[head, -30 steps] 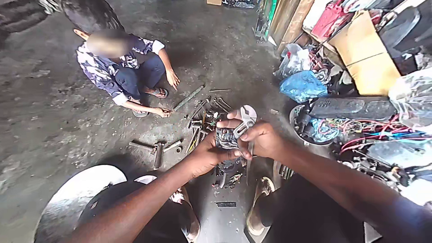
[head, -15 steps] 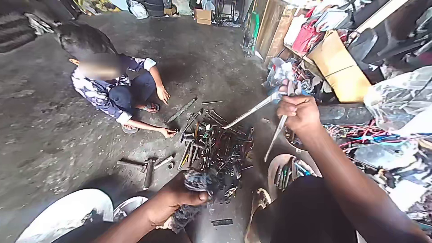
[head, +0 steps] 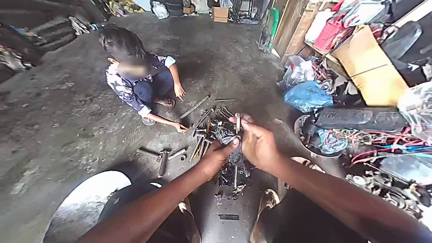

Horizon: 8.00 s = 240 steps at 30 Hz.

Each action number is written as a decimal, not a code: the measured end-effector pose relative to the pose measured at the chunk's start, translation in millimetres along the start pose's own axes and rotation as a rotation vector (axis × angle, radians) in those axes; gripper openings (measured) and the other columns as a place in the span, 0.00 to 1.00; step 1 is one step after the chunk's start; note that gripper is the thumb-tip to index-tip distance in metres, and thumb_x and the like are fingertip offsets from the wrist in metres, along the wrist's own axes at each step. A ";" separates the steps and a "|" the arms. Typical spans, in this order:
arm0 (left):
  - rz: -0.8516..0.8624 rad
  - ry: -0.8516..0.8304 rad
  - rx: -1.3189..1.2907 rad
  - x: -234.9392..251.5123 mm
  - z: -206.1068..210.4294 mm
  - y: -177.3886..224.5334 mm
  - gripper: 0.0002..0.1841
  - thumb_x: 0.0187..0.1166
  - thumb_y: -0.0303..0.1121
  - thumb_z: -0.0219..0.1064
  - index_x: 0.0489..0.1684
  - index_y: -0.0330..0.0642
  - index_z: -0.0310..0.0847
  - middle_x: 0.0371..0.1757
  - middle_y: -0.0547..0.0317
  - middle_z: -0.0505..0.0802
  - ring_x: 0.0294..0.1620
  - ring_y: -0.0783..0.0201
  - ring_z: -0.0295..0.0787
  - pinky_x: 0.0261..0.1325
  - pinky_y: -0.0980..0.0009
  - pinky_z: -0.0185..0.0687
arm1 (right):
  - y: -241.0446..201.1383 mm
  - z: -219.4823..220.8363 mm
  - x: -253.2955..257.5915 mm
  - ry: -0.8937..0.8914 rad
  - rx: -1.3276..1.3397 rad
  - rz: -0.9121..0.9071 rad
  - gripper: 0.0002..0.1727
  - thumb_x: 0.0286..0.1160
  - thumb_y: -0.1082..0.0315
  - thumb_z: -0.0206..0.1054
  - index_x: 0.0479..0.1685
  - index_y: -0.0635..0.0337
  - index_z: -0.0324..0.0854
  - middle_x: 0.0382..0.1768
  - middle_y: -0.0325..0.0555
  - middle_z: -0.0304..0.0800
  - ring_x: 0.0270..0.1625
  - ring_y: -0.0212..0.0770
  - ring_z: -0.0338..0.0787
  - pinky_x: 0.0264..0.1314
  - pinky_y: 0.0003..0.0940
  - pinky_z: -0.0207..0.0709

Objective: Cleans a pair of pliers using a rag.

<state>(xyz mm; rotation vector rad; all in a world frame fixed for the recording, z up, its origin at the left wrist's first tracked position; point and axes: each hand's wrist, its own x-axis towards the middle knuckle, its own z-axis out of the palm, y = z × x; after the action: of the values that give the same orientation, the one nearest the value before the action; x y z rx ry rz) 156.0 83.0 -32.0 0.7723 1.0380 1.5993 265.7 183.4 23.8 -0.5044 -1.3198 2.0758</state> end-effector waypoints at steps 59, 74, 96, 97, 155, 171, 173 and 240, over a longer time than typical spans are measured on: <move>0.180 0.437 0.195 -45.6 -77.1 70.0 0.16 0.85 0.45 0.64 0.54 0.42 0.83 0.35 0.54 0.92 0.30 0.61 0.91 0.33 0.63 0.92 | -59.1 -101.6 42.8 0.255 -0.699 0.177 0.21 0.92 0.51 0.55 0.31 0.54 0.77 0.11 0.32 0.60 0.09 0.26 0.56 0.09 0.21 0.52; 0.422 0.097 0.542 2.1 -26.2 58.7 0.33 0.66 0.26 0.81 0.74 0.44 0.74 0.61 0.53 0.89 0.58 0.60 0.90 0.62 0.57 0.91 | -21.2 7.9 -19.7 -0.240 -0.348 0.570 0.21 0.93 0.52 0.53 0.28 0.52 0.73 0.11 0.30 0.53 0.07 0.24 0.53 0.07 0.18 0.51; 0.406 0.159 0.459 -13.9 -45.8 79.5 0.19 0.87 0.42 0.61 0.73 0.52 0.71 0.49 0.66 0.92 0.45 0.70 0.91 0.48 0.68 0.92 | -30.4 -6.2 -23.8 -0.284 -0.271 0.646 0.22 0.94 0.50 0.49 0.30 0.52 0.72 0.11 0.28 0.53 0.08 0.23 0.54 0.08 0.18 0.52; 0.367 0.032 0.470 -14.1 -38.1 75.5 0.27 0.80 0.36 0.70 0.78 0.48 0.68 0.56 0.61 0.91 0.52 0.66 0.91 0.55 0.65 0.92 | -30.3 -6.5 -24.3 -0.277 -0.264 0.655 0.21 0.94 0.52 0.49 0.29 0.51 0.72 0.11 0.28 0.54 0.08 0.23 0.55 0.08 0.17 0.53; 0.467 0.139 -0.081 -20.9 -54.3 82.7 0.24 0.67 0.15 0.64 0.62 0.48 0.80 0.54 0.56 0.92 0.53 0.63 0.91 0.56 0.59 0.91 | -25.3 -13.1 -19.6 -0.364 -0.417 0.501 0.22 0.93 0.53 0.51 0.37 0.56 0.83 0.11 0.31 0.66 0.07 0.24 0.62 0.07 0.18 0.57; -0.116 0.217 1.390 -23.5 -73.8 91.2 0.17 0.62 0.43 0.77 0.50 0.58 0.84 0.35 0.59 0.91 0.37 0.55 0.90 0.39 0.41 0.83 | -28.6 -36.2 3.9 -0.114 -0.308 0.514 0.27 0.95 0.47 0.44 0.38 0.57 0.80 0.11 0.31 0.62 0.08 0.25 0.60 0.08 0.18 0.57; -0.240 0.194 1.384 -25.8 -83.2 89.3 0.35 0.62 0.55 0.75 0.75 0.68 0.74 0.55 0.51 0.90 0.51 0.46 0.90 0.50 0.35 0.83 | -29.0 -40.9 5.2 -0.135 -0.300 0.503 0.27 0.95 0.48 0.43 0.39 0.57 0.80 0.11 0.32 0.63 0.08 0.25 0.61 0.09 0.19 0.58; 0.119 0.151 0.076 -17.4 -79.7 80.0 0.17 0.93 0.33 0.48 0.50 0.33 0.83 0.49 0.48 0.93 0.51 0.53 0.93 0.58 0.52 0.91 | 24.4 27.0 -45.9 -0.960 -0.591 -0.196 0.13 0.62 0.66 0.78 0.36 0.68 0.84 0.58 0.54 0.91 0.65 0.45 0.88 0.70 0.41 0.82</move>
<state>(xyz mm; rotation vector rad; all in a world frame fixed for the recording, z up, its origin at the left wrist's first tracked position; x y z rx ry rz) 58.1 39.2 7.5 0.7861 1.1848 1.7494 275.7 126.6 12.8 0.4746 -2.4268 1.7602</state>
